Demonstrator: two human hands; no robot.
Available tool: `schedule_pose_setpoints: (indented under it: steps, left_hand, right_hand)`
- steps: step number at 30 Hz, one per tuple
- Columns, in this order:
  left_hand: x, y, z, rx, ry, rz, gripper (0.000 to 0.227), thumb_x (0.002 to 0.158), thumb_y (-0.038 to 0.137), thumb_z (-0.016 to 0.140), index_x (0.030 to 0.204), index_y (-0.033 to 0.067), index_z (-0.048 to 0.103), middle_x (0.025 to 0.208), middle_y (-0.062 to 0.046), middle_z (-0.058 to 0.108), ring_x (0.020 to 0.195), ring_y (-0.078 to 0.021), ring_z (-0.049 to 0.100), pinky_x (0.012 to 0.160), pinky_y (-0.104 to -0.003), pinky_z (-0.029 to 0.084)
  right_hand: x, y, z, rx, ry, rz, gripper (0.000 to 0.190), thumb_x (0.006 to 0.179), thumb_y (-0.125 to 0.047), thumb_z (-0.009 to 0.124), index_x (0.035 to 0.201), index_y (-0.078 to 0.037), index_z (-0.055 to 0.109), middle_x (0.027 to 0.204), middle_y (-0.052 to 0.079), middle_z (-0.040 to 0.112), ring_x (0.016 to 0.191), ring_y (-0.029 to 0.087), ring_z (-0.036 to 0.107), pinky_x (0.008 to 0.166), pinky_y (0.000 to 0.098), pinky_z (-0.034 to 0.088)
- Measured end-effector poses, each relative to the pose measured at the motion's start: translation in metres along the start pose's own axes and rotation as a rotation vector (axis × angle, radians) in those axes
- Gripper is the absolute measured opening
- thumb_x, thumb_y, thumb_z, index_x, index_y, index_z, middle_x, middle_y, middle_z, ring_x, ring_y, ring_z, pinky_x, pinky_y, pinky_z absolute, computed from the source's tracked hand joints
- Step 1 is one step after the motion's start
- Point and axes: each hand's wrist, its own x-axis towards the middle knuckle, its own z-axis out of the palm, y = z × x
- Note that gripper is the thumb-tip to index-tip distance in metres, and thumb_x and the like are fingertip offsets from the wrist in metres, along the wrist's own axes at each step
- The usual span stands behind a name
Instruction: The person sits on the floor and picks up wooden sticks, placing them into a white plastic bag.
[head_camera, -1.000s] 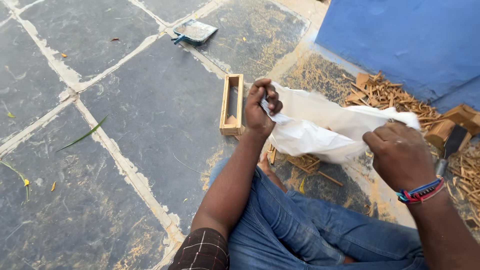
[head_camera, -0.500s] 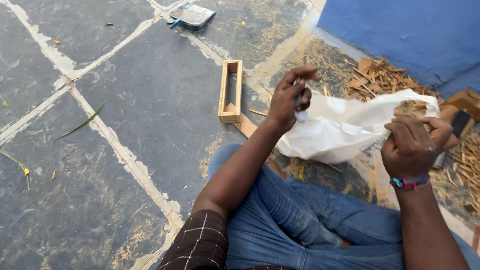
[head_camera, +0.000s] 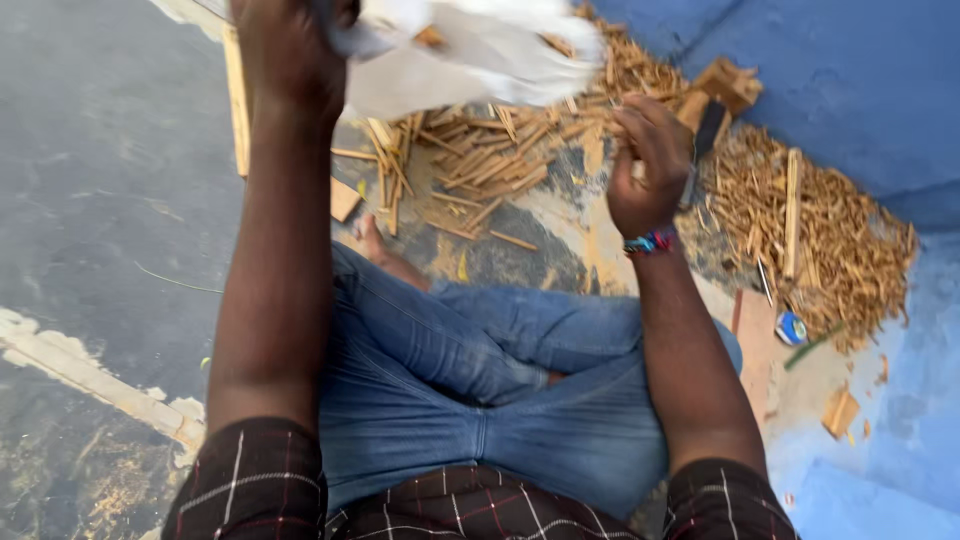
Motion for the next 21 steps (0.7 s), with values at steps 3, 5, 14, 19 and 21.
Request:
schedule_pose_setpoints:
  steps: [3, 5, 14, 19, 21]
  left_hand:
    - [-0.042, 0.024, -0.008, 0.089, 0.170, -0.081, 0.021, 0.097, 0.001, 0.053, 0.109, 0.0097, 0.067, 0.091, 0.001, 0.062, 0.071, -0.0108, 0.056, 0.063, -0.026, 0.046]
    - [-0.045, 0.026, 0.001, 0.305, 0.121, -0.208, 0.020, 0.105, 0.003, 0.054, 0.118, 0.0080, 0.068, 0.099, -0.002, 0.067, 0.076, -0.0079, 0.058, 0.066, -0.023, 0.047]
    - [-0.035, 0.032, -0.012, 0.234, -0.006, -0.108, 0.022, 0.112, 0.007, 0.050, 0.127, 0.0092, 0.066, 0.112, -0.003, 0.069, 0.083, -0.0067, 0.062, 0.070, -0.024, 0.049]
    - [-0.039, 0.028, -0.019, 0.198, 0.013, -0.141, 0.019, 0.113, 0.008, 0.050, 0.125, 0.0085, 0.066, 0.113, -0.004, 0.071, 0.084, -0.0070, 0.062, 0.070, -0.025, 0.049]
    - [-0.038, 0.029, -0.016, 0.195, 0.005, -0.116, 0.017, 0.114, 0.008, 0.050, 0.123, 0.0083, 0.065, 0.114, -0.004, 0.071, 0.086, -0.0076, 0.063, 0.072, -0.026, 0.051]
  right_hand:
    - [-0.015, 0.005, 0.030, 0.298, -0.430, 0.607, 0.030, 0.096, 0.002, 0.053, 0.118, -0.012, 0.070, 0.116, 0.011, 0.071, 0.100, 0.029, 0.076, 0.080, 0.0386, 0.062]
    - [-0.036, 0.013, 0.052, 0.233, -0.774, 0.558, 0.023, 0.091, -0.013, 0.068, 0.113, -0.008, 0.068, 0.109, 0.015, 0.075, 0.097, 0.033, 0.075, 0.086, 0.0436, 0.059]
    - [-0.148, 0.007, 0.149, -0.057, -1.310, 0.387, 0.061, 0.075, -0.020, 0.083, 0.123, -0.002, 0.050, 0.110, 0.027, 0.063, 0.105, 0.044, 0.064, 0.090, 0.0511, 0.054]
    - [-0.131, 0.031, 0.166, -0.131, -1.118, 0.402, 0.008, 0.096, -0.012, 0.063, 0.100, -0.005, 0.066, 0.103, 0.020, 0.065, 0.095, 0.036, 0.066, 0.086, 0.0490, 0.056]
    - [-0.112, 0.041, 0.175, -0.162, -0.854, 0.197, 0.009, 0.092, -0.006, 0.064, 0.099, -0.001, 0.065, 0.104, 0.020, 0.063, 0.093, 0.040, 0.063, 0.082, 0.0495, 0.055]
